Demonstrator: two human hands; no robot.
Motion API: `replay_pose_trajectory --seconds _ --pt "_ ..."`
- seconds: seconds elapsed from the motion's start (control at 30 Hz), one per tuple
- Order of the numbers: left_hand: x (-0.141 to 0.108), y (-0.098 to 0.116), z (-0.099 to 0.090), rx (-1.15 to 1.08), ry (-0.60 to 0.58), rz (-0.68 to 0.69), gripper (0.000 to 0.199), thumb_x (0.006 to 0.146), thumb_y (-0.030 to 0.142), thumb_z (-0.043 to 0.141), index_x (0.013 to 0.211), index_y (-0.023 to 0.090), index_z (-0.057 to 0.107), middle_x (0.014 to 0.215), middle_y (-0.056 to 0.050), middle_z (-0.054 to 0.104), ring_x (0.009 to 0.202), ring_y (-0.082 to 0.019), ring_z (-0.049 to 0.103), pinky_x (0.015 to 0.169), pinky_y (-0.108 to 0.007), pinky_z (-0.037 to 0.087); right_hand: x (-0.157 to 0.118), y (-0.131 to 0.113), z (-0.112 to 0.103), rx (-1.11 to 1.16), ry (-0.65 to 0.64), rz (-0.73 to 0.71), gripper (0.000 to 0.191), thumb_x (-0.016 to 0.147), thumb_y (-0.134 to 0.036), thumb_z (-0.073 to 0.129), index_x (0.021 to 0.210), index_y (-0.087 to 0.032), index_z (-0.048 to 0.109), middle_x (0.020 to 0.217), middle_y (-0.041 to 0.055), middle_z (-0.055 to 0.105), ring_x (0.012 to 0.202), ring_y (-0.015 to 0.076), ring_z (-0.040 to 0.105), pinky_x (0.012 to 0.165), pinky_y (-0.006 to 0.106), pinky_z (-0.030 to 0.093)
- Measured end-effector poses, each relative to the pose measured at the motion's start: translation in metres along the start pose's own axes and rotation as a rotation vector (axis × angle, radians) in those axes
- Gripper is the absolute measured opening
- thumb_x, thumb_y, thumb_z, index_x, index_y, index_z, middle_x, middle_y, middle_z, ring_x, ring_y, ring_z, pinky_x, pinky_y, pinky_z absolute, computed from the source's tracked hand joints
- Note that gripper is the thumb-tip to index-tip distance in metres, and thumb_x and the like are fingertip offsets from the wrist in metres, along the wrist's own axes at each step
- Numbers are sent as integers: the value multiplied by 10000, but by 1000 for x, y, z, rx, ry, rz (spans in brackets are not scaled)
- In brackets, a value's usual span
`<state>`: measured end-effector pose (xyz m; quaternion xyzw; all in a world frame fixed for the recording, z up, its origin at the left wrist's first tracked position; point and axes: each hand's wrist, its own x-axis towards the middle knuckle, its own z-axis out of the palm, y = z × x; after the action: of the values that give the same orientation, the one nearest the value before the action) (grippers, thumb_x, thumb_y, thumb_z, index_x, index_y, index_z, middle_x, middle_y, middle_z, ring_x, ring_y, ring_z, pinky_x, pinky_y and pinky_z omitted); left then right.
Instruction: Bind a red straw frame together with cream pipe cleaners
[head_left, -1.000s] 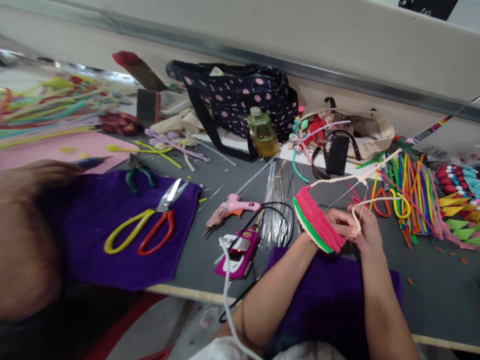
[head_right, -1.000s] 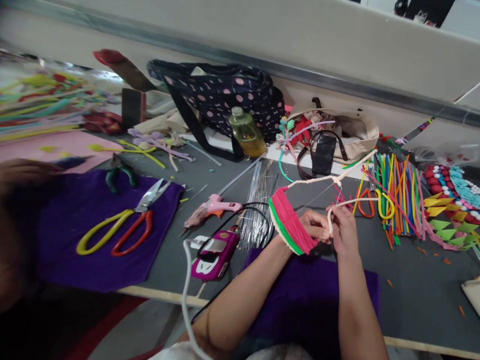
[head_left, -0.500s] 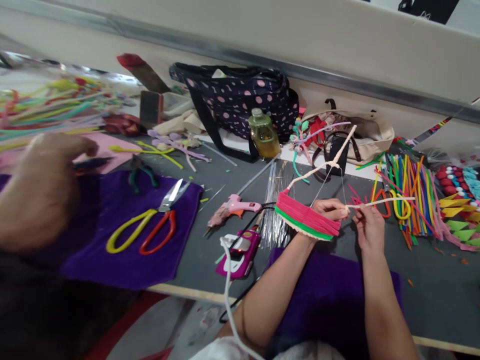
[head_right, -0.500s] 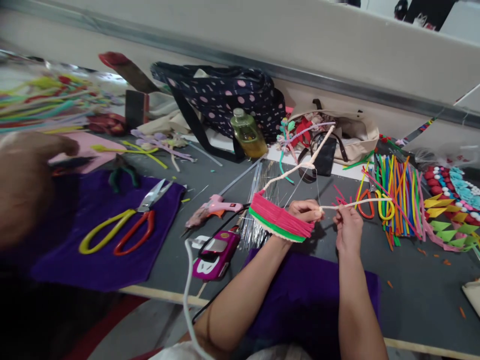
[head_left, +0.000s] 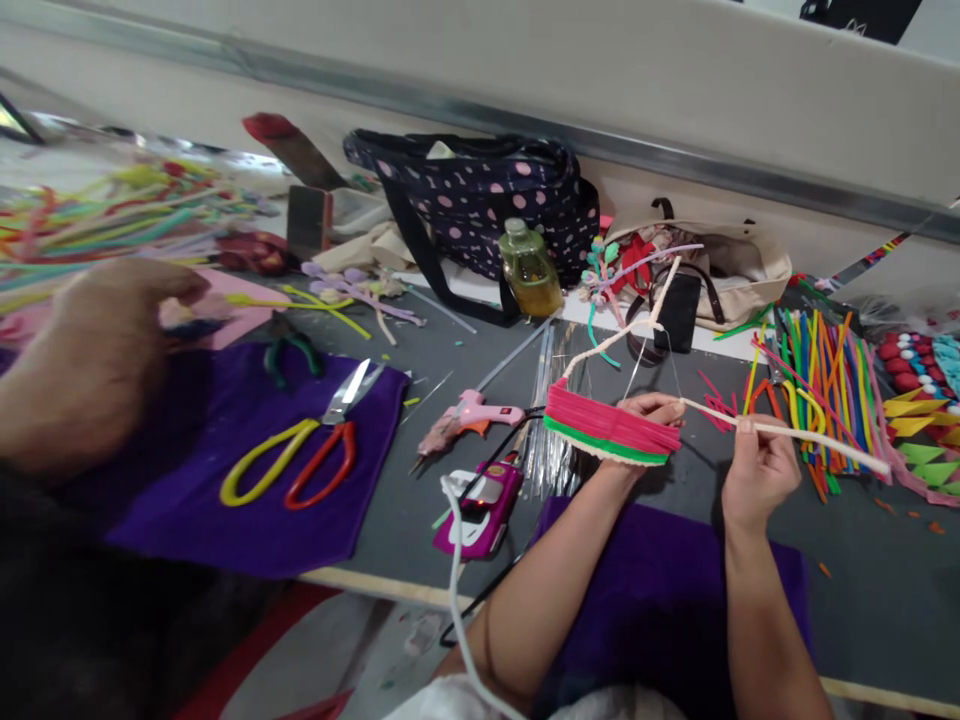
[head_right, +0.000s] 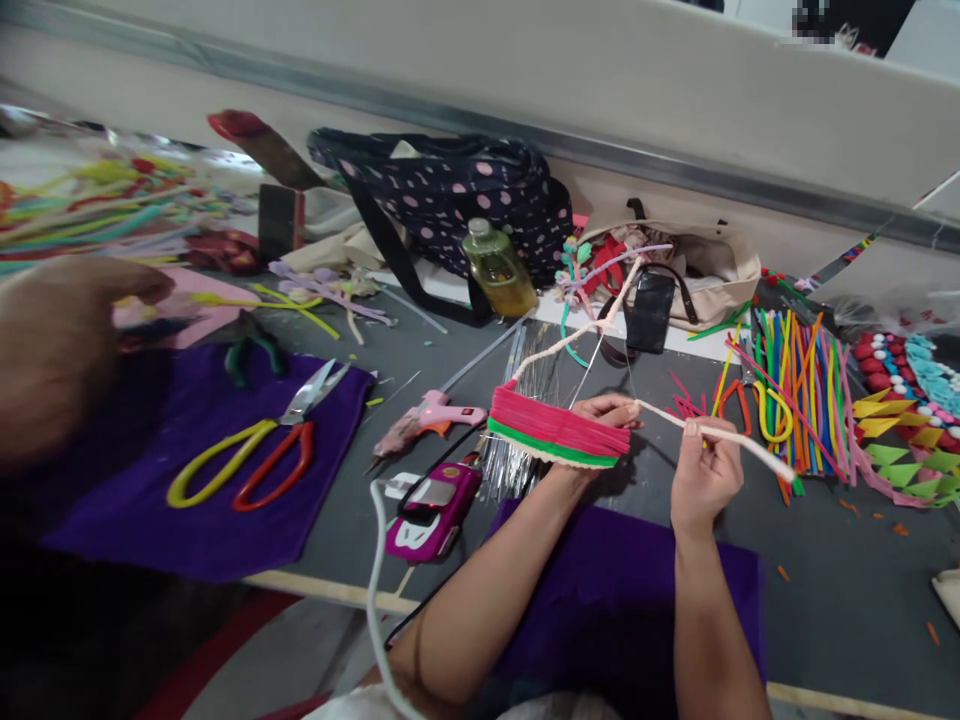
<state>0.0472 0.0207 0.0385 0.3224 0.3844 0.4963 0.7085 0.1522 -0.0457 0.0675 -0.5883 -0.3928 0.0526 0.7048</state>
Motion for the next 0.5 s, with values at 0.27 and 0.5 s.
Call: replay_pose_trajectory --seconds 0.27,0.5 --pt "-6 0 3 166 -133 -24 297 604 364 793 695 95 706 544 -15 594 467 -78 498 458 -199 392 -2 -8 -11 -235 -92 -501 64 827 -147 595 796 -200 577 787 37 635 741 170 613 690 335 509" --pt "-3 -7 2 307 -274 -53 275 644 376 746 723 114 718 541 6 576 473 -74 477 492 -205 385 2 -2 -13 -228 -77 -454 40 838 -178 600 806 -199 588 815 49 641 773 184 632 700 352 525"
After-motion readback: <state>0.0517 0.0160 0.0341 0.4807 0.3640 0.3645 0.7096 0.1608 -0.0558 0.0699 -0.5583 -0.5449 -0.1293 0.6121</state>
